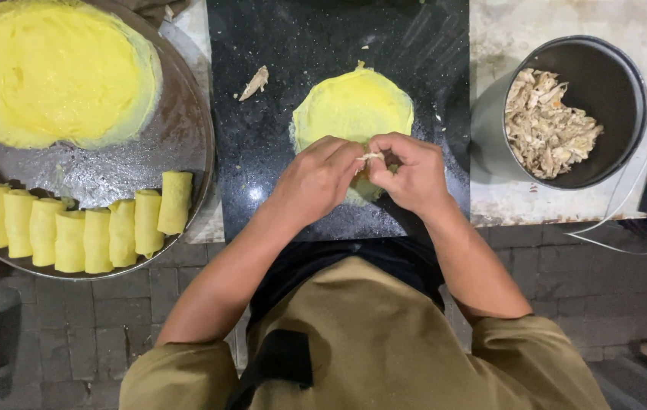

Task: The person is filling thin yellow crepes with shredded meat and rolling them into tight cylinders in a food production setting.

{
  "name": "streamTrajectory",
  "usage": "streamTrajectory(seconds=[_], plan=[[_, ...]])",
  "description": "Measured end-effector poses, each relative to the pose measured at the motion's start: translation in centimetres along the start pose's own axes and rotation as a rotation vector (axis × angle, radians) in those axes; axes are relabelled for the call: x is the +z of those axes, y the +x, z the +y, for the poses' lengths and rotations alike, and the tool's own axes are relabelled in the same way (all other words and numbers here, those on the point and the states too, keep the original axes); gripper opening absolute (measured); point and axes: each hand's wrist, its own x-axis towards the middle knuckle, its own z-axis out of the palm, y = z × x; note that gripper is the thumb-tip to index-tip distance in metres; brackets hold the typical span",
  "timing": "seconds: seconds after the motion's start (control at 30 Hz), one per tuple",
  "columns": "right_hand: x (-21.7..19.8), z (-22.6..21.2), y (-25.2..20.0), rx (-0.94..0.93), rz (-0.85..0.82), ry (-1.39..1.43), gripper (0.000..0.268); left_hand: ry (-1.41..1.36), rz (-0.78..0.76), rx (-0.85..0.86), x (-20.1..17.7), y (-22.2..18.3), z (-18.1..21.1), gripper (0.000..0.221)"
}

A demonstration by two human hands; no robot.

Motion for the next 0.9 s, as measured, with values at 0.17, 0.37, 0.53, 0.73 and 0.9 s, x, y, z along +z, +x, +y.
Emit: streamTrajectory(seconds=[0.17, 0.37, 0.53, 0.73, 0.9], plan=[[0.9, 1.0, -0.1, 0.183, -0.059, 0.161, 0.010, 0.107, -0.026, 0.058, -0.1, -0.5, -0.1, 0.017], [-0.1, -2.0, 1.4, 0.430, -0.290, 0.308, 0.014, 0.427, -0.017, 0.253, -0.3, -1.0, 0.4, 0.023], [-0.3, -2.6, 2.5, 0.431, -0.308, 0.316, 0.011, 0.581, 0.050, 0.350, -0.6, -0.4, 0.0, 0.026], [-0.1, -1.3, 2.1, 0.387, -0.280, 0.162, 0.010, 0.556, 0.020, 0.228, -0.5, -0.4, 0.3, 0.025], [-0.2, -2.5, 2.2, 0.271, -0.232, -0.047, 0.011, 0.457, 0.060, 0.111, -0.2, -0.3, 0.5, 0.020]])
